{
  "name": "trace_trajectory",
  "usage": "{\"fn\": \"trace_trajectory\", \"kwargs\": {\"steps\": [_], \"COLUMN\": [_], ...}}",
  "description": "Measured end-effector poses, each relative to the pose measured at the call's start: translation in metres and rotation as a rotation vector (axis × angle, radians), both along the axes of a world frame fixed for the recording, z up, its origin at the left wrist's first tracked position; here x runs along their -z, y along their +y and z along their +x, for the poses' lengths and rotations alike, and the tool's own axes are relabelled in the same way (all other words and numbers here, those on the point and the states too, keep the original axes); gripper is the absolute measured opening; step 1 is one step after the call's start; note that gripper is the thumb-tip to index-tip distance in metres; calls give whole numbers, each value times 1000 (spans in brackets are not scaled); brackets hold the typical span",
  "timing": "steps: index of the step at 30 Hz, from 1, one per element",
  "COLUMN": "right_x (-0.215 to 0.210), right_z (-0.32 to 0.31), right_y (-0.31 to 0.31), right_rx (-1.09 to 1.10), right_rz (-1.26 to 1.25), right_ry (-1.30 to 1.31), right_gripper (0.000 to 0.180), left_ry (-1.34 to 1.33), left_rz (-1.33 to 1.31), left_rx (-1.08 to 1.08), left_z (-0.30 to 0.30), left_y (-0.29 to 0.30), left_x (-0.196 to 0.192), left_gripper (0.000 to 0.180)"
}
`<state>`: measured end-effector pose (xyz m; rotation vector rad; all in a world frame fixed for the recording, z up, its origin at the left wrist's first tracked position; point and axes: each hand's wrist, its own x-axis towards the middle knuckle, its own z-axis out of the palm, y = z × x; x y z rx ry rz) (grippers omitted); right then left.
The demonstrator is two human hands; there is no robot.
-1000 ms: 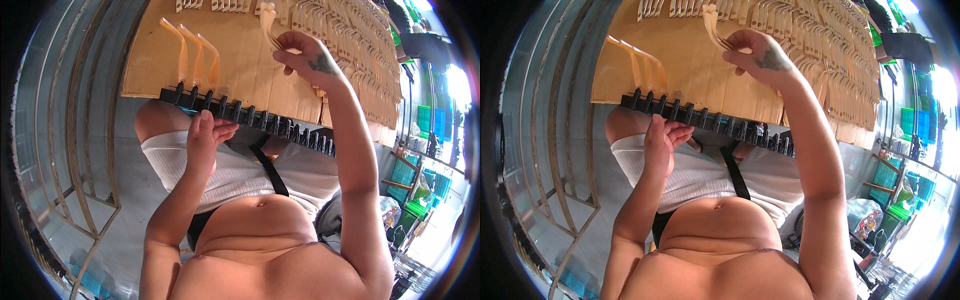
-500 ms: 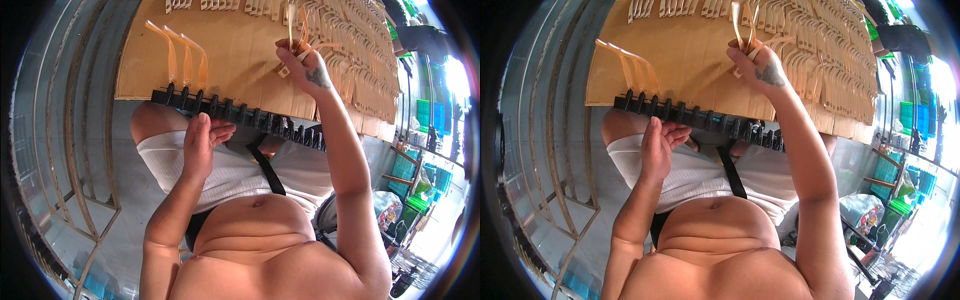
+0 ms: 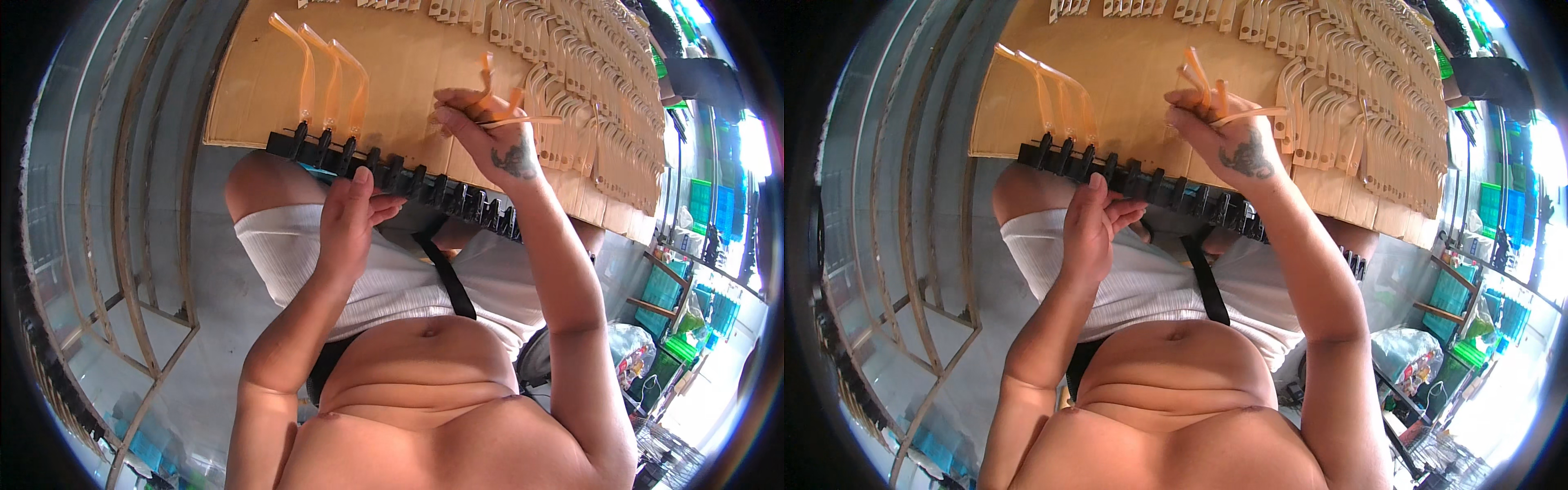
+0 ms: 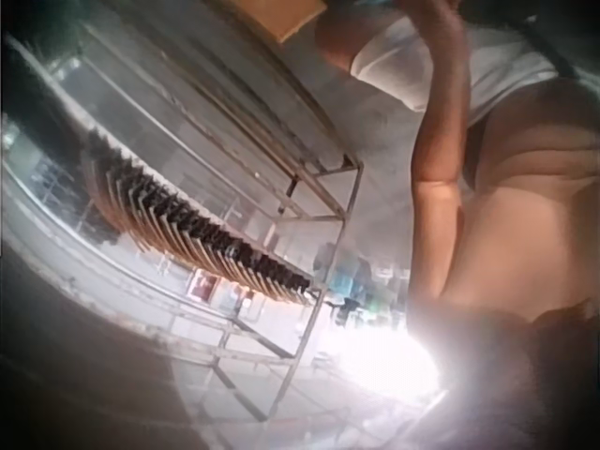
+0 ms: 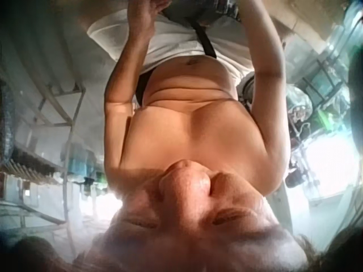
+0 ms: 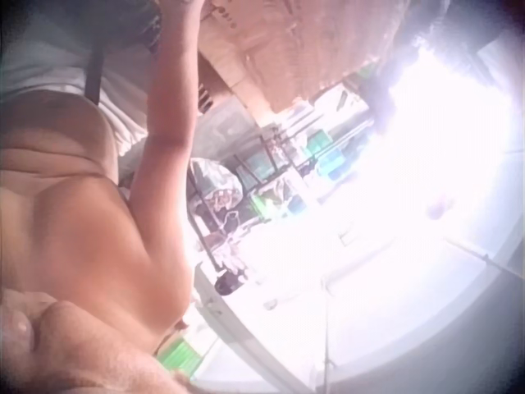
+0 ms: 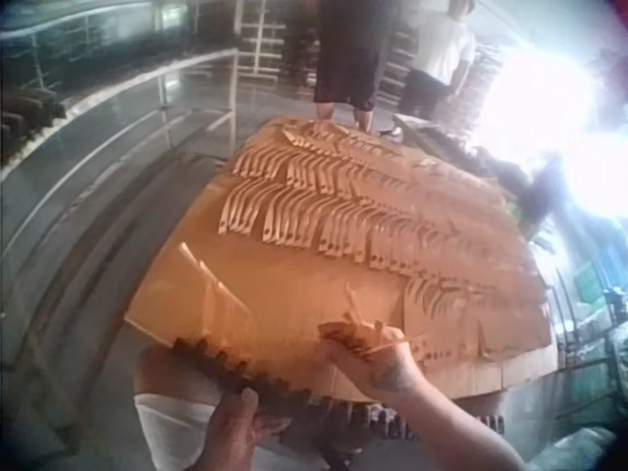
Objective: The person inserts clear plastic hooks into slots on a black plastic hanger base. They repeatedly pick up hooks from a cardboard sheet and attach them to the base, then place the assembled hanger onto a nearby rack.
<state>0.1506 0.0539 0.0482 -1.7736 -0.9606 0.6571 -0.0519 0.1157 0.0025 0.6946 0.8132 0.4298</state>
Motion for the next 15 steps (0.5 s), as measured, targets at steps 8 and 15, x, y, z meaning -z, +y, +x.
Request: {"fn": "trace_trajectory", "kwargs": {"steps": [8,15], "right_x": [-3,3], "right_z": [-34,-33], "right_y": [22,29], "right_rx": [-20,-36], "right_rz": [-146,-222], "right_ry": [-83,-127], "right_gripper": [30,34], "left_ry": [2,-30], "left_rz": [-26,-18], "left_rx": [-29,-62], "left_z": [2,3], "left_y": [-2,-4], "left_x": [3,4], "left_gripper": [34,32]}}
